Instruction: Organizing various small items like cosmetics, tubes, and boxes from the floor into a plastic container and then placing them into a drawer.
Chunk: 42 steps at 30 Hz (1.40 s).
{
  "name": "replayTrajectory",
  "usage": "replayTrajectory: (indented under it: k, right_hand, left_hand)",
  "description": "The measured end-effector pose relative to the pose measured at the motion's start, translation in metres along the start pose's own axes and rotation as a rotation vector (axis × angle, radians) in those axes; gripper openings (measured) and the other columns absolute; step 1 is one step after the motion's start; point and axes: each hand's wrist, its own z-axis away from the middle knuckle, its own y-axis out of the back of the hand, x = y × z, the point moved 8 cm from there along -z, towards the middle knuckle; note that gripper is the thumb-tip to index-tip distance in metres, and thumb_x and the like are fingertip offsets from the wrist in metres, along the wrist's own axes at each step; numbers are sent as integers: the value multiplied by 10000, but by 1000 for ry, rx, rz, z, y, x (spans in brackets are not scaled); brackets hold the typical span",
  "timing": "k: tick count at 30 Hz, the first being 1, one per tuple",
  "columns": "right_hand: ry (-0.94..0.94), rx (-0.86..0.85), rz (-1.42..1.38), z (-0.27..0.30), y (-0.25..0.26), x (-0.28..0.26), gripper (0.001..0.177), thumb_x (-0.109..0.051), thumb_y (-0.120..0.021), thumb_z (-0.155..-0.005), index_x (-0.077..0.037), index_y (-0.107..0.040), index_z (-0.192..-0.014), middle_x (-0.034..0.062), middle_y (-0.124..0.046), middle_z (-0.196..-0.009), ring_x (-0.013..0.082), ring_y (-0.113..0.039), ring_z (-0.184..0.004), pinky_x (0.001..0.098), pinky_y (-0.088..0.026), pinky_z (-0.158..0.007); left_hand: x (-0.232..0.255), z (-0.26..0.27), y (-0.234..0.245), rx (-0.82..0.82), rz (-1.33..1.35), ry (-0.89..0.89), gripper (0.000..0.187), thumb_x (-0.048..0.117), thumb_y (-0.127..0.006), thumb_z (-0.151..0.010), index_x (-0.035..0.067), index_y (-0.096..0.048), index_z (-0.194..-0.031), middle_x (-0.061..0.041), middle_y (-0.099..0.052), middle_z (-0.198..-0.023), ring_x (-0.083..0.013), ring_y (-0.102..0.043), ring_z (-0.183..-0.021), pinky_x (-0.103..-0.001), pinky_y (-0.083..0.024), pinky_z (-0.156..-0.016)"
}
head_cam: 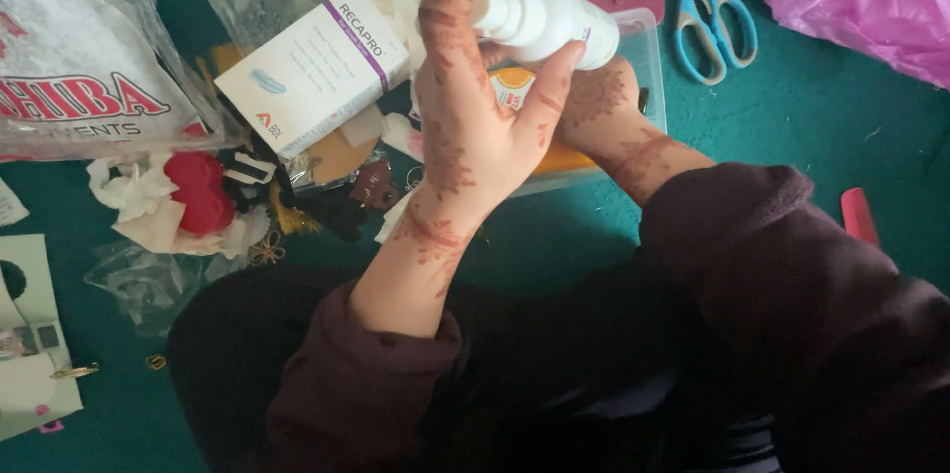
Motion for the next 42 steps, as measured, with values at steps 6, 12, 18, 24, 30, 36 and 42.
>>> replayTrajectory:
  k: [6,12,18,24,30,36,42]
  right_hand:
    - [-28,-69,40,1,-4,4,304,-296,-608,-970,-242,-690,-1258,17,-682,-1280,280,-595,-1265,393,-534,-924]
    - [37,-60,-61,13,5,6,542,-307,-590,-941,-337,-434,-1460,98,-513,-1405,322,-489,-1288,462,-578,-890]
    - [84,-132,-14,8,1,7,530,-306,-544,-928,-125,-523,-1425,77,-482,-1476,313,-382,-1348,449,-547,-932]
    - [154,-292,-709,40,41,27,337,-114,-789,-786,-102,-683,-1106,80,-683,-1018,250,-616,-941,363,-513,-820]
    - [23,-139,-878,53,74,86,318,-275,-592,-1026,-97,-600,-1289,99,-750,-1002,245,-698,-784,383,-525,-593]
    - [244,213,-1389,33,58,133,144,-175,-616,-1091,-49,-554,-1057,93,-713,-903,149,-680,-667,268,-560,-600]
    - [143,152,-1307,42,66,127,213,-263,-550,-1106,-90,-624,-1005,45,-682,-757,108,-581,-540,259,-435,-403]
  left_hand:
    - [-5,-4,4,17,86,26,687,68,-760,-1116,304,-290,-1559,-56,-635,-1477,-212,-645,-1453,-351,-710,-1096]
    - [-4,-4,0,14,70,40,650,64,-753,-1091,266,-307,-1519,-113,-656,-1426,-232,-661,-1397,-343,-671,-1046]
    - [1,-7,7,29,17,51,648,113,-759,-1100,254,-293,-1527,-112,-648,-1428,-232,-666,-1413,-353,-702,-1020]
    - [-2,-3,14,78,33,126,698,194,-796,-1087,294,-285,-1552,-99,-650,-1464,-225,-711,-1391,-333,-680,-957]
    - [-12,4,-10,35,53,160,734,65,-793,-1079,288,-290,-1566,-58,-658,-1437,-241,-691,-1421,-384,-745,-1081]
    - [-64,39,-64,-52,47,391,521,60,-743,-951,133,-404,-1339,-93,-625,-1373,-229,-685,-1219,-325,-629,-1000]
    - [-71,33,-70,-170,75,442,268,-1,-726,-932,76,-567,-1132,-148,-690,-1214,-248,-770,-1022,-294,-715,-830]
